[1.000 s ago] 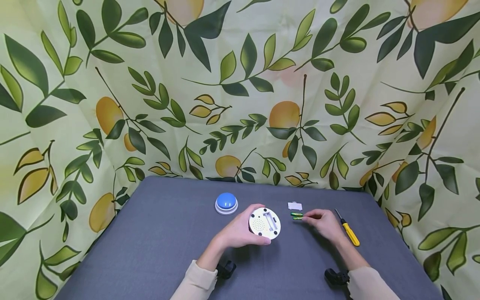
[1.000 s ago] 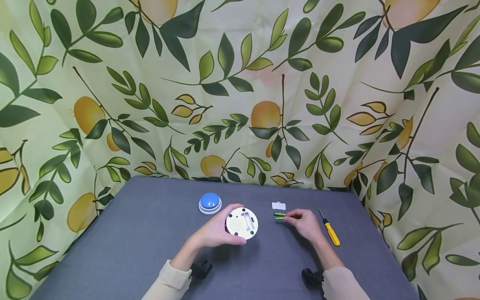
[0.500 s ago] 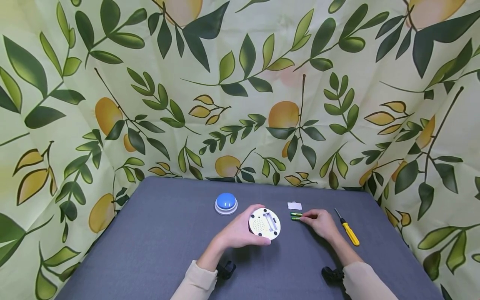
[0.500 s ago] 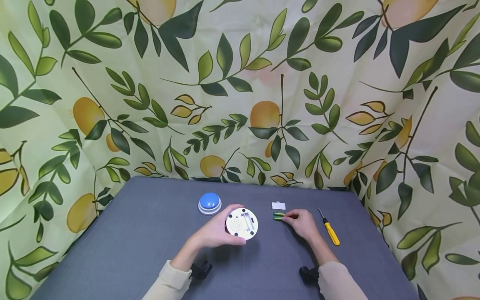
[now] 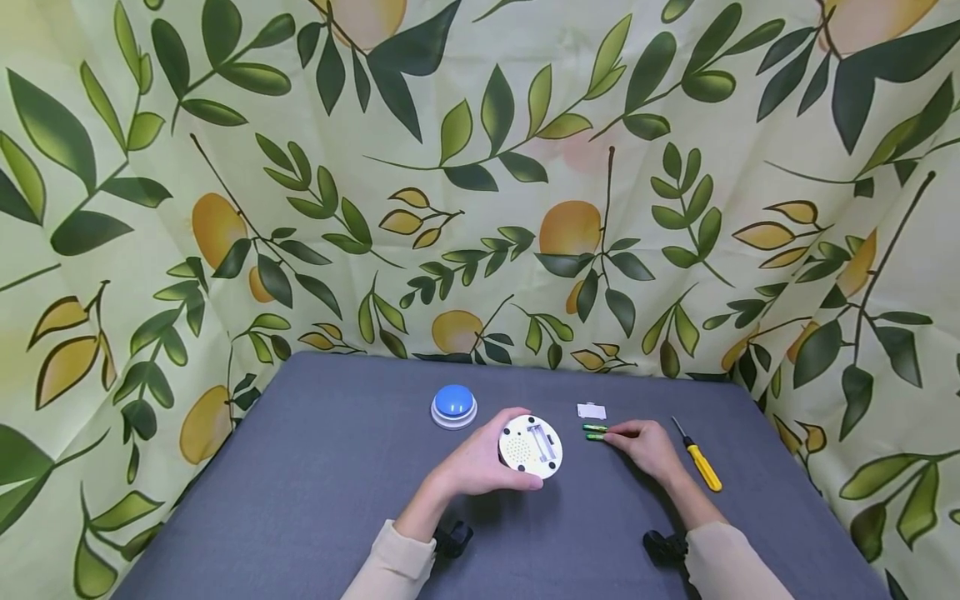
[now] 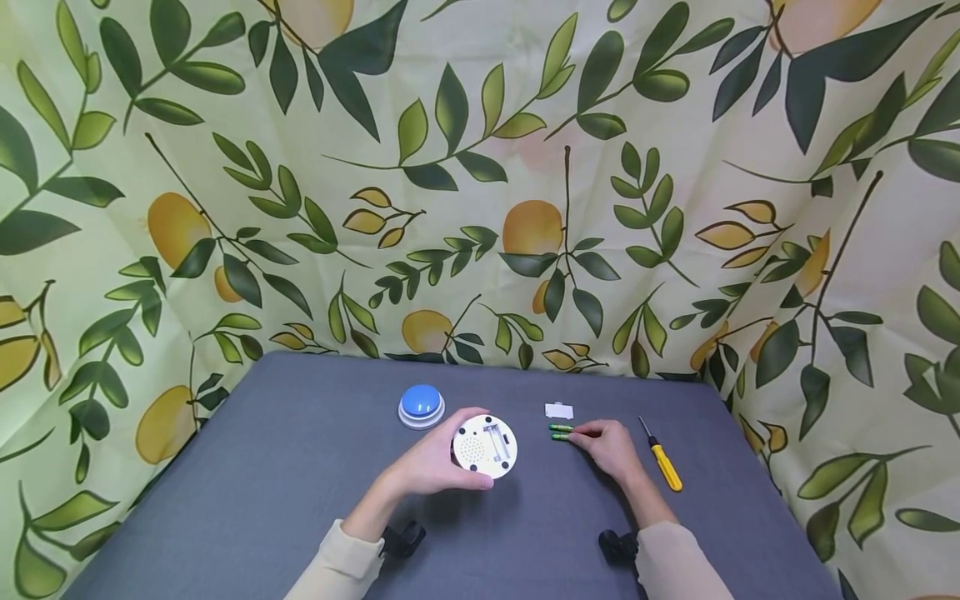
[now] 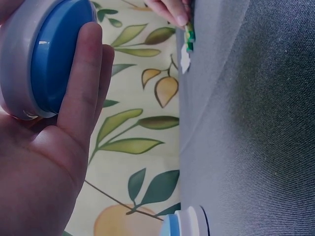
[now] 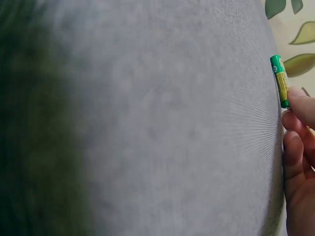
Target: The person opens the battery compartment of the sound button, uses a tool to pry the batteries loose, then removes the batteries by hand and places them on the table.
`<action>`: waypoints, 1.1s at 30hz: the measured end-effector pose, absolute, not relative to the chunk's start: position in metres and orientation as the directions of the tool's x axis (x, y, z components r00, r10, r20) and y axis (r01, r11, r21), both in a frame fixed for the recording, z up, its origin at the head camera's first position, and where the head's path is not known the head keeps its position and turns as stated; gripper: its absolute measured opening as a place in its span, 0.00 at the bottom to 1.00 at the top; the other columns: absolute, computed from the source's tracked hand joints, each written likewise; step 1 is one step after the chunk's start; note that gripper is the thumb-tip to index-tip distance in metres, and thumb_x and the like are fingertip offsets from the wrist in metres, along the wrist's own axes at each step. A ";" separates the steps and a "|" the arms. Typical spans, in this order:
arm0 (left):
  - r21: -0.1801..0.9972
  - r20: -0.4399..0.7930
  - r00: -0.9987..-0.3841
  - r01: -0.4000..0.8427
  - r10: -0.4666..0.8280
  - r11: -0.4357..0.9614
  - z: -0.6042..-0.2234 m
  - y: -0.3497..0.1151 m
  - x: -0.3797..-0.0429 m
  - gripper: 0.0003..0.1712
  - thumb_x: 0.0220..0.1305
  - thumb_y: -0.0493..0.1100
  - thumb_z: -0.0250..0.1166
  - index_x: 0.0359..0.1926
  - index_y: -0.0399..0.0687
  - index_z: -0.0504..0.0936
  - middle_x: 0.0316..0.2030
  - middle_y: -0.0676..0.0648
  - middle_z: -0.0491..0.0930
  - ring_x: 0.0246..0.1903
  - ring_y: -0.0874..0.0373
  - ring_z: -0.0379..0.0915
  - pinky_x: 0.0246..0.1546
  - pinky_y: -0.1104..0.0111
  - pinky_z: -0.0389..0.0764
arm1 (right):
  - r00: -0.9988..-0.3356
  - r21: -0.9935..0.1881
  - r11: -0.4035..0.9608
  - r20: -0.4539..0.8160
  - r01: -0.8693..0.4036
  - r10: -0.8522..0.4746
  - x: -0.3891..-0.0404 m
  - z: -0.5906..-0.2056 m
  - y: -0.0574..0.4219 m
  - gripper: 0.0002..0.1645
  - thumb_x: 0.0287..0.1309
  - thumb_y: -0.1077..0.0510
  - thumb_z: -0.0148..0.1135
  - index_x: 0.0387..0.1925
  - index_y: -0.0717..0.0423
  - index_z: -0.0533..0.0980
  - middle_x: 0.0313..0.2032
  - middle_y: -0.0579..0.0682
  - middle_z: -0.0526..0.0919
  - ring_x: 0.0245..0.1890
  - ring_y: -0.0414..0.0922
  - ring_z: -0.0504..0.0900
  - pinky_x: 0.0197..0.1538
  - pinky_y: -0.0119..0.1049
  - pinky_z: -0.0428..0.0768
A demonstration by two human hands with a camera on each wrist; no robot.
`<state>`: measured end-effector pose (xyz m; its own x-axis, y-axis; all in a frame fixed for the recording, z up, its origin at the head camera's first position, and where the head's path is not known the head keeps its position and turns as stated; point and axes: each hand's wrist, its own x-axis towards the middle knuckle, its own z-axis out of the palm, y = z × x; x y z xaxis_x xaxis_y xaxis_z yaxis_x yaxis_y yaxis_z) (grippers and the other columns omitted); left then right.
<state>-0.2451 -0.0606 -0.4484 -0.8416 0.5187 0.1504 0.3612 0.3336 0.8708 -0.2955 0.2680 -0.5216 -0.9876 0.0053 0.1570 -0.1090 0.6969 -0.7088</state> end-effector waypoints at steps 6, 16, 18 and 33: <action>0.872 0.153 -0.840 0.362 0.520 0.329 -0.448 -0.060 -0.244 0.54 0.44 0.54 0.83 0.71 0.56 0.67 0.52 0.56 0.77 0.48 0.61 0.73 0.51 0.64 0.73 | -0.988 -0.691 0.716 0.155 -0.098 0.014 -0.293 -0.518 0.264 0.08 0.60 0.58 0.73 0.35 0.61 0.88 0.38 0.56 0.88 0.43 0.55 0.83 0.48 0.52 0.78; 0.883 0.146 -0.851 0.342 0.504 0.321 -0.453 -0.056 -0.245 0.55 0.44 0.54 0.82 0.72 0.52 0.66 0.52 0.56 0.76 0.49 0.60 0.73 0.52 0.64 0.72 | -0.986 -0.715 0.691 0.167 -0.106 0.022 -0.282 -0.505 0.261 0.08 0.62 0.61 0.68 0.39 0.63 0.86 0.33 0.53 0.86 0.31 0.45 0.79 0.33 0.37 0.77; 0.888 0.143 -0.855 0.334 0.499 0.317 -0.455 -0.055 -0.246 0.55 0.45 0.53 0.82 0.72 0.50 0.65 0.51 0.56 0.76 0.48 0.60 0.73 0.52 0.64 0.72 | -0.988 -0.749 0.655 0.150 -0.097 0.026 -0.278 -0.499 0.259 0.10 0.64 0.60 0.66 0.42 0.64 0.85 0.33 0.53 0.85 0.29 0.44 0.78 0.30 0.35 0.77; 0.921 0.107 -0.901 0.249 0.421 0.299 -0.461 -0.044 -0.248 0.57 0.49 0.53 0.80 0.74 0.44 0.59 0.56 0.49 0.75 0.52 0.55 0.71 0.56 0.57 0.69 | -0.978 -0.829 0.519 0.190 -0.208 -0.088 -0.233 -0.468 0.219 0.14 0.64 0.58 0.69 0.47 0.62 0.84 0.39 0.51 0.87 0.36 0.43 0.83 0.39 0.33 0.81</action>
<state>-0.2477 -0.0443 -0.4608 -0.9009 0.4206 0.1069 0.2490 0.2992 0.9211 -0.2331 0.2190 -0.4682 -0.9779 -0.0878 0.1900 -0.2076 0.5190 -0.8291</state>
